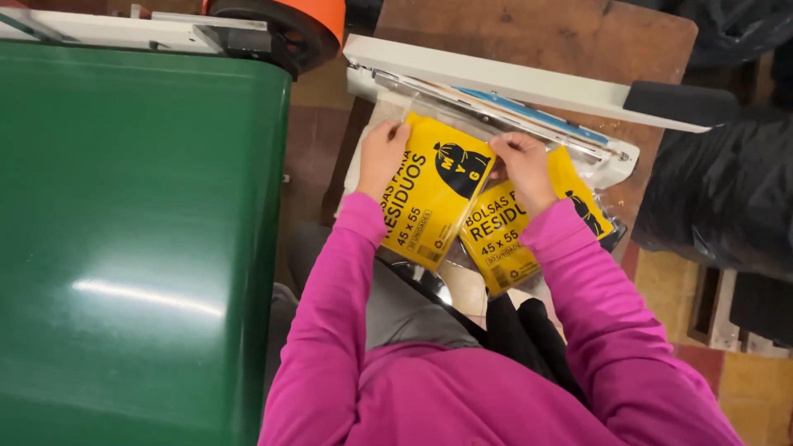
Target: Folding black plastic trash bags and inserting them into yellow printed plastic sleeves, then sealing them using a manual heat sealer.
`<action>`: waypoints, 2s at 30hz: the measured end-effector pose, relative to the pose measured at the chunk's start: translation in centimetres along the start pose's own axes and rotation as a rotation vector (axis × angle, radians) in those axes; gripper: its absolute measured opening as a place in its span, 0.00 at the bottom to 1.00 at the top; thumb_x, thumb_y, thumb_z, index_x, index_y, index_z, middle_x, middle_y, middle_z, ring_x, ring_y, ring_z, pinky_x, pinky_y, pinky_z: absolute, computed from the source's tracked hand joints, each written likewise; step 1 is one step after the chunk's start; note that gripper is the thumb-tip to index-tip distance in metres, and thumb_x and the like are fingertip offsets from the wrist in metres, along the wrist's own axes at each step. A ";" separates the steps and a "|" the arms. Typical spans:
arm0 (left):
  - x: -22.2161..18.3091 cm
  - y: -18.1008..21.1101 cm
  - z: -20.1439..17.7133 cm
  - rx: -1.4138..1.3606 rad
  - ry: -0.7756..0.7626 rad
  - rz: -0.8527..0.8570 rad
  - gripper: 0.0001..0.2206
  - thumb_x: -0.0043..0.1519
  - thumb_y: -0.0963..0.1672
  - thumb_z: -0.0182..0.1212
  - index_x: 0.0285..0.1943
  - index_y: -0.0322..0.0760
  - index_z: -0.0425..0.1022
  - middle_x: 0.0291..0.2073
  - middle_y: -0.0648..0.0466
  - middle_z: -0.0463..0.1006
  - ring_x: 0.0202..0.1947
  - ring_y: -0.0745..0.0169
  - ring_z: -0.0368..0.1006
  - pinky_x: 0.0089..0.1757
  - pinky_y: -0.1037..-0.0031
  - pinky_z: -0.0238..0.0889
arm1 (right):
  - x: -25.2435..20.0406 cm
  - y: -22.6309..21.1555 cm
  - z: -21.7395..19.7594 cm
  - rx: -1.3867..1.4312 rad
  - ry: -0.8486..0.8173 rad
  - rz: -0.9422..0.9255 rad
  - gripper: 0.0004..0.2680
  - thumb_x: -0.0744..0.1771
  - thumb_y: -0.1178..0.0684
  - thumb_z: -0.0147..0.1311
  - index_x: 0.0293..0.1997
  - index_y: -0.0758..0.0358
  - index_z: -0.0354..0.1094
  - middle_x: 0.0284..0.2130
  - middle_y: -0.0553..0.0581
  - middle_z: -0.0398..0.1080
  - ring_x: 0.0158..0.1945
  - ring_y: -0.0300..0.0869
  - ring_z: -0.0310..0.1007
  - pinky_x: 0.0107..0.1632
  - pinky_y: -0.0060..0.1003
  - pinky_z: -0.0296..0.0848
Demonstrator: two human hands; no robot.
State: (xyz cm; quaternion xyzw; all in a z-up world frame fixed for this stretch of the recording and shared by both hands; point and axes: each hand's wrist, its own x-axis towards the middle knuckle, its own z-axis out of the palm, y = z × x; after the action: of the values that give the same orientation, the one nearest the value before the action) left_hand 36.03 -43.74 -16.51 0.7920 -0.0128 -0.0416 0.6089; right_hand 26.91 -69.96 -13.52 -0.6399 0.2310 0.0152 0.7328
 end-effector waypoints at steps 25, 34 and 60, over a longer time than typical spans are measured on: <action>2.4 3.3 4.9 0.672 0.268 -0.164 0.13 0.64 0.52 0.57 0.38 0.40 0.73 0.31 0.43 0.82 0.33 0.33 0.78 0.36 0.47 0.70 | -1.6 -13.8 3.2 -1.229 0.212 -1.177 0.12 0.67 0.54 0.69 0.32 0.60 0.64 0.28 0.59 0.66 0.32 0.55 0.68 0.35 0.49 0.65; 4.1 3.1 5.2 0.670 0.269 -0.179 0.14 0.64 0.52 0.57 0.42 0.41 0.73 0.33 0.44 0.82 0.36 0.35 0.79 0.38 0.47 0.70 | 8.5 -7.6 -0.8 -1.467 0.154 -0.561 0.21 0.71 0.31 0.50 0.36 0.62 0.72 0.31 0.68 0.75 0.36 0.63 0.75 0.38 0.58 0.71; -6.1 8.3 8.8 0.842 -0.122 0.132 0.39 0.62 0.59 0.57 0.80 0.42 0.53 0.79 0.47 0.44 0.81 0.34 0.31 0.73 0.38 0.29 | 8.3 -6.0 -1.9 -1.335 0.040 -0.982 0.15 0.73 0.45 0.48 0.37 0.68 0.73 0.28 0.65 0.74 0.30 0.60 0.74 0.33 0.53 0.70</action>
State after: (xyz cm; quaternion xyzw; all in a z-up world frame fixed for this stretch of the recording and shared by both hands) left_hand 29.43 -53.97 -10.40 0.9651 -0.1151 -0.0404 0.2319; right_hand 35.62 -75.14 -11.06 -0.9686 -0.1193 -0.1837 0.1179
